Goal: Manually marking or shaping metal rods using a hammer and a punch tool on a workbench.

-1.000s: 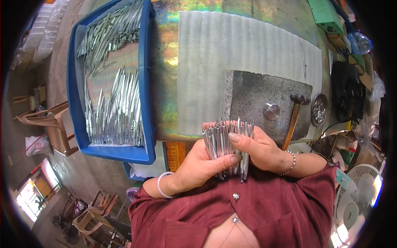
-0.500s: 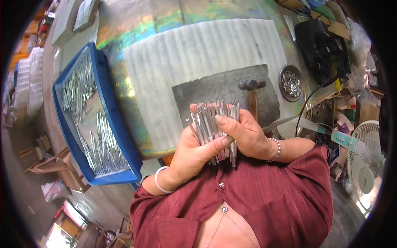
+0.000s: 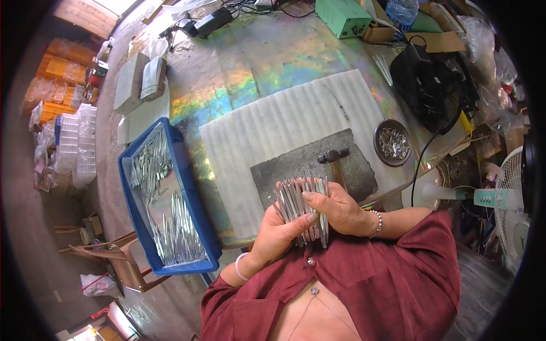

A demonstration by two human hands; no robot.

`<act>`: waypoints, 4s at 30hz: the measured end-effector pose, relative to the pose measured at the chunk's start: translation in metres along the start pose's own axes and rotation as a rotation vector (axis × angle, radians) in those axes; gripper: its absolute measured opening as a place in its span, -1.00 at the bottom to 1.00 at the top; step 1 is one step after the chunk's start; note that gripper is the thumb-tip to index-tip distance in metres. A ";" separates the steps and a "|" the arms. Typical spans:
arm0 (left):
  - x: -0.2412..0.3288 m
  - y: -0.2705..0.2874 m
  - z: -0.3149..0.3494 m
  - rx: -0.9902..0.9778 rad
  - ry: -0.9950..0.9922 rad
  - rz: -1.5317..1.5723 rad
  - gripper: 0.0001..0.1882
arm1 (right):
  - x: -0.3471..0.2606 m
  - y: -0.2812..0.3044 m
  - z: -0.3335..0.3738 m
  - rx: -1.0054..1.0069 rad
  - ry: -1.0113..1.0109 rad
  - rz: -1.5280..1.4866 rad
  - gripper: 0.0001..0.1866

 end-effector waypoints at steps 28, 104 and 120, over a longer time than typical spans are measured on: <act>-0.007 0.029 0.124 0.472 -0.113 0.313 -0.63 | 0.048 -0.080 -0.005 -0.299 -0.530 -0.263 -0.69; -0.021 0.054 0.074 0.418 0.038 0.216 -0.59 | 0.053 -0.051 -0.021 -0.015 -0.482 -0.106 -0.82; -0.012 0.058 0.076 0.363 -0.101 0.094 -0.68 | 0.047 -0.058 -0.027 -0.034 -0.447 -0.206 -0.88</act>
Point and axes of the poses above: each hand's wrist, its own z-axis away from the middle knuckle, its own y-axis out of the back of the hand, x = y × z, the point moved 2 cm from there along -z, towards the middle knuckle, and after that the axes turned 14 degrees about -y, right-handed, at the moved point
